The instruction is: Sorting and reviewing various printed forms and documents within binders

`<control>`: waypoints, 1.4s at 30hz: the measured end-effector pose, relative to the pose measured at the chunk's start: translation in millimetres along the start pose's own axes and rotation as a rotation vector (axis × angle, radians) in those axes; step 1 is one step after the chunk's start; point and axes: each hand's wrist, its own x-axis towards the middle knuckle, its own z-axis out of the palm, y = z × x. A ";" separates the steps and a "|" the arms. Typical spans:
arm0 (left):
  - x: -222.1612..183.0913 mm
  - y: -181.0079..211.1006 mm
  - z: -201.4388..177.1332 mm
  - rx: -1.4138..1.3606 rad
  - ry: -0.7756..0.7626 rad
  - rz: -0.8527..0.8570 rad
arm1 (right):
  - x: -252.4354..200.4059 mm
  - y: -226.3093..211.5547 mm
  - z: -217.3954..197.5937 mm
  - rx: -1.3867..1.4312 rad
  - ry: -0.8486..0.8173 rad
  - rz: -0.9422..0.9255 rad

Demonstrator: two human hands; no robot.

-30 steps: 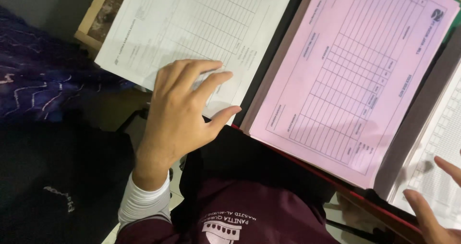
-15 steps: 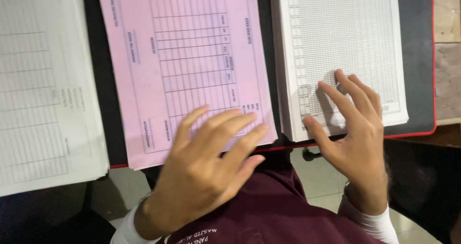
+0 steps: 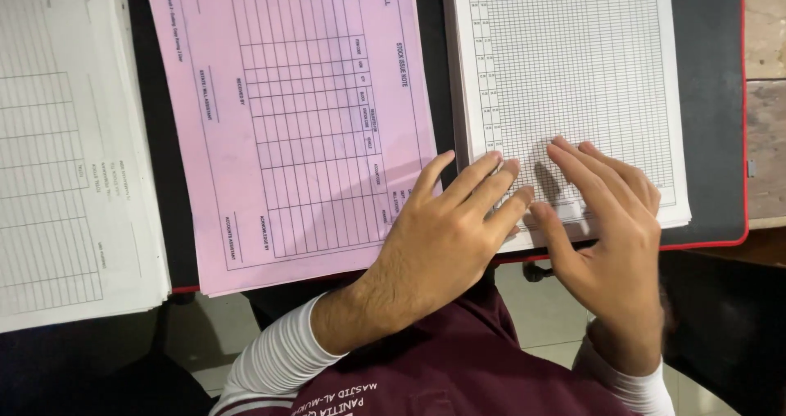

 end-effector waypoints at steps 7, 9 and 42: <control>6.0 -2.2 6.1 0.047 0.060 -0.003 | -3.6 10.9 -19.2 0.118 -0.043 -0.110; 8.6 -3.5 5.8 0.102 0.105 0.012 | -5.1 14.3 -20.9 0.104 -0.057 -0.147; -119.5 -15.1 -126.9 0.676 0.614 -0.139 | 45.4 -99.6 -21.2 0.060 -0.081 -0.888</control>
